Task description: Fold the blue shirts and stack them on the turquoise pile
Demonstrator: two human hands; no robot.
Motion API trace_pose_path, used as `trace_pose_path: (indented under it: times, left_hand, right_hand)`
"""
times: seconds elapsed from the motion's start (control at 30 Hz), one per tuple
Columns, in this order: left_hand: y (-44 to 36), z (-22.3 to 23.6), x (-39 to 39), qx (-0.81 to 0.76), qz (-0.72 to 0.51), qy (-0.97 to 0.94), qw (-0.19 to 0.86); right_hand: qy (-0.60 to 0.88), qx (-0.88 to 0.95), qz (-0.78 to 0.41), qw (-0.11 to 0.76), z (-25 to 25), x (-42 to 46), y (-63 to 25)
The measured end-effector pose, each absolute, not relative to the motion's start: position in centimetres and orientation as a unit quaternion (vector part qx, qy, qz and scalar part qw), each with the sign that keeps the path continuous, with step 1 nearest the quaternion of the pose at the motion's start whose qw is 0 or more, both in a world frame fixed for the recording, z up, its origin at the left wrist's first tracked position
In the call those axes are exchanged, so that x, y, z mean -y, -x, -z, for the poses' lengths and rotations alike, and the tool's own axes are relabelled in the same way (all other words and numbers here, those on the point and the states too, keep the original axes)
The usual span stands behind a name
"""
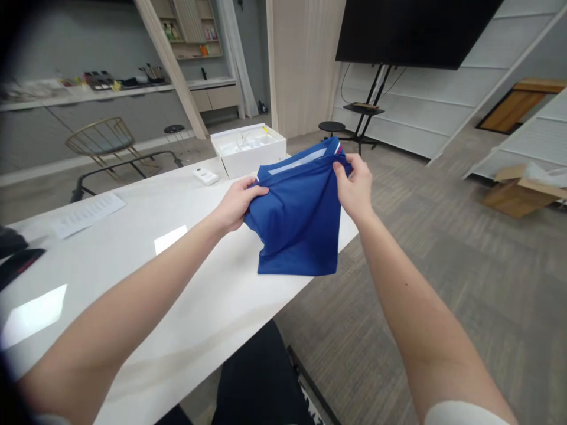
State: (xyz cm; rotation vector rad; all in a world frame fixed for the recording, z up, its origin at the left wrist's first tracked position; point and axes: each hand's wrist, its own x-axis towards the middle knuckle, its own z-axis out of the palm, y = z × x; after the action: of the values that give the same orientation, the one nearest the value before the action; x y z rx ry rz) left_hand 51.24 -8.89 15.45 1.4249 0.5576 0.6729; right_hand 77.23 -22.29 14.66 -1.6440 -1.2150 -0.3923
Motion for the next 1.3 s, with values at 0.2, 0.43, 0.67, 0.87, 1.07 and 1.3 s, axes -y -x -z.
trace_pose_path:
  times: [0.2, 0.43, 0.67, 0.87, 1.07, 1.3]
  left_hand:
    - [-54.3, -19.3, 0.7, -0.266, -0.333, -0.651, 0.628]
    - [-56.4, -7.4, -10.3, -0.455, -0.341, -0.630, 0.529]
    - [-57.5, -3.4, -12.8, -0.462, -0.403, -0.645, 0.456]
    - [-57.9, -6.0, -12.3, -0.552, -0.343, -0.690, 0.318]
    - [-60.2, -5.7, -5.8, -0.321, -0.321, -0.884, 0.109]
    - [-61.9, -3.1, -4.8, -0.394, -0.129, -0.894, 0.172]
  right_hand:
    - [0.676, 0.509, 0.190, 0.498, -20.7, 12.3, -82.4]
    - [0.803, 0.476, -0.008, 0.359, -9.6, -1.6, -83.2]
    - [0.812, 0.464, -0.032, 0.353, -2.9, -4.3, -82.9]
    - [0.807, 0.480, -0.041, 0.343, -4.0, -4.5, -83.5]
    - [0.764, 0.568, -0.020, 0.305, -2.5, -3.0, -80.6]
    - [0.764, 0.594, -0.181, 0.175, -0.6, -3.3, -81.8]
